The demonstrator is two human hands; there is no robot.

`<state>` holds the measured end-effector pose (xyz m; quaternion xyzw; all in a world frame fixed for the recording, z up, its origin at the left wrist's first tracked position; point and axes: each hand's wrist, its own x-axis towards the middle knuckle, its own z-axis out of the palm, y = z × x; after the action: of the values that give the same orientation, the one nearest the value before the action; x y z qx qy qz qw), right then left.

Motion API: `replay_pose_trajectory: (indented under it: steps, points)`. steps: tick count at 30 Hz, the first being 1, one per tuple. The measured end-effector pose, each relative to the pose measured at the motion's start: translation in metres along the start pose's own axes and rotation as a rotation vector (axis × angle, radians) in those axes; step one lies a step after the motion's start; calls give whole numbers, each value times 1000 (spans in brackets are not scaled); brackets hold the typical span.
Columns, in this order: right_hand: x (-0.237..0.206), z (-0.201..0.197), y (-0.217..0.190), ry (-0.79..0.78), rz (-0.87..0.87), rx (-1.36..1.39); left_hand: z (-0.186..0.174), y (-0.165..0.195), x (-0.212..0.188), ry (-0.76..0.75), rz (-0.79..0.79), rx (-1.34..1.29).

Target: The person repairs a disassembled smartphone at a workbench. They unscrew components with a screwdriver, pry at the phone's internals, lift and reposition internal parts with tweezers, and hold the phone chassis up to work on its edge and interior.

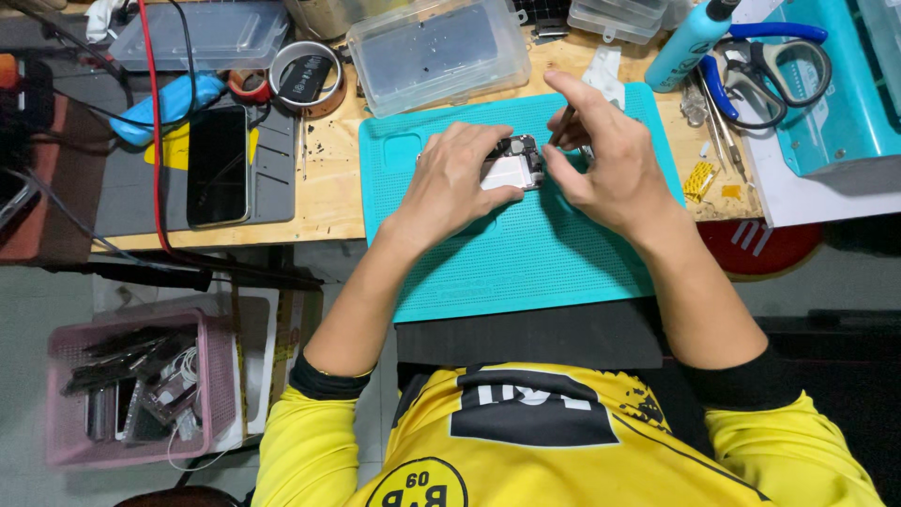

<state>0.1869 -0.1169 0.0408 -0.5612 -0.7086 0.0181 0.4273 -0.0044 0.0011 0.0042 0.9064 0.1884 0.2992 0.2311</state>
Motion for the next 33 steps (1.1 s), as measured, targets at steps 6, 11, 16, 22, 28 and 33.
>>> replay_pose_trajectory:
  steps: [6,11,16,22,28,33]
  points:
    - [1,1,1,-21,21,21,-13,-2,-8,-21,-33,23]
    - [1,0,-1,-3,76,-68,-21,-5,-14,-35,-55,43]
    - [0,0,-1,-5,58,-48,-26,-8,-18,-25,-74,48]
    - [1,0,0,-21,49,-35,-25,-11,-19,-20,-79,48]
    - [0,0,1,-25,55,-35,-25,-13,-20,-19,-75,43]
    - [-2,0,3,-32,76,31,-27,-14,-22,-21,-72,33]
